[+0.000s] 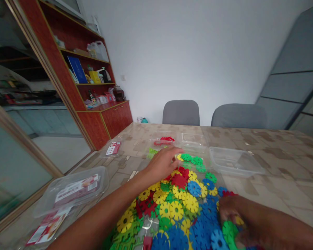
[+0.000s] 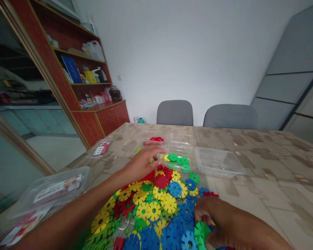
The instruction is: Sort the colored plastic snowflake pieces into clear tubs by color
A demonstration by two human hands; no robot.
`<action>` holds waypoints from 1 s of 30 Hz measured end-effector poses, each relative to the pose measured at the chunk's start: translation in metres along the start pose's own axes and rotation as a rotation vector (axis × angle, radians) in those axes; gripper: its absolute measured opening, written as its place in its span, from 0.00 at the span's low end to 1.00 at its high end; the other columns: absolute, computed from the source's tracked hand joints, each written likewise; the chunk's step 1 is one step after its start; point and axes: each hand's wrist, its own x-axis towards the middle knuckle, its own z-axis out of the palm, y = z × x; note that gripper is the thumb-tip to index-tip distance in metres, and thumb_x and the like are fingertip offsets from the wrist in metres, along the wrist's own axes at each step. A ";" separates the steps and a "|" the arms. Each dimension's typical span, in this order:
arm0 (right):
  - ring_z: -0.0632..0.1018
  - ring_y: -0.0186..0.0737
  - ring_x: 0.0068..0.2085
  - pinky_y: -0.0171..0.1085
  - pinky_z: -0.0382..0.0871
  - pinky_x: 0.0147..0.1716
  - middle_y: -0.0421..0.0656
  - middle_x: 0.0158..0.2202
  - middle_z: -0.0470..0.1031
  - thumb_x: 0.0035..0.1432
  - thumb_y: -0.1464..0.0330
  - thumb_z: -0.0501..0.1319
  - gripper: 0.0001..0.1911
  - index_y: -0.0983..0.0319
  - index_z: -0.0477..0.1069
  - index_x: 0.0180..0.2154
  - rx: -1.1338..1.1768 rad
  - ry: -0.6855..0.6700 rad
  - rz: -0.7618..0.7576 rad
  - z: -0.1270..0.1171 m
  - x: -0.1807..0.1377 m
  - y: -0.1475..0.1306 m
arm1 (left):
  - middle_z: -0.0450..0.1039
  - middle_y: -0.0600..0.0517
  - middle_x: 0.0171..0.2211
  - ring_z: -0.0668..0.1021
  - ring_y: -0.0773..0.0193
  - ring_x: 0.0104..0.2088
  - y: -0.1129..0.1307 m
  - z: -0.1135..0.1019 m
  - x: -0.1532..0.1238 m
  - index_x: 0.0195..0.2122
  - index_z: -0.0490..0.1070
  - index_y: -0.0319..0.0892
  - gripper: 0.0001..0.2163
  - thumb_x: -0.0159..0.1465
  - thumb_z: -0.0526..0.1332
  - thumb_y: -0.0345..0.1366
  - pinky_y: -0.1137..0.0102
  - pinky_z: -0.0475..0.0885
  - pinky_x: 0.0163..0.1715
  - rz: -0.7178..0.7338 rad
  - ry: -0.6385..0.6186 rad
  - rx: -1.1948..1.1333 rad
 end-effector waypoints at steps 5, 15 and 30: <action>0.77 0.49 0.40 0.40 0.72 0.38 0.44 0.39 0.77 0.50 0.56 0.66 0.24 0.58 0.76 0.48 0.148 0.128 -0.060 -0.005 0.010 0.022 | 0.76 0.51 0.51 0.78 0.61 0.42 -0.002 -0.018 -0.048 0.51 0.73 0.46 0.13 0.66 0.59 0.32 0.68 0.72 0.43 0.020 -0.005 -0.194; 0.68 0.33 0.20 0.31 0.59 0.17 0.35 0.19 0.67 0.51 0.46 0.63 0.23 0.60 0.68 0.28 0.318 0.548 -0.216 -0.039 0.071 -0.003 | 0.79 0.51 0.47 0.78 0.65 0.35 -0.022 -0.028 -0.072 0.47 0.75 0.44 0.12 0.65 0.57 0.33 0.73 0.71 0.33 -0.107 -0.030 -0.175; 0.78 0.46 0.26 0.40 0.70 0.24 0.45 0.28 0.81 0.53 0.48 0.60 0.23 0.57 0.78 0.39 0.098 0.506 -0.154 -0.039 0.044 0.017 | 0.78 0.51 0.42 0.78 0.60 0.42 -0.024 -0.029 -0.076 0.46 0.75 0.44 0.12 0.62 0.62 0.27 0.69 0.68 0.44 0.031 -0.335 -0.100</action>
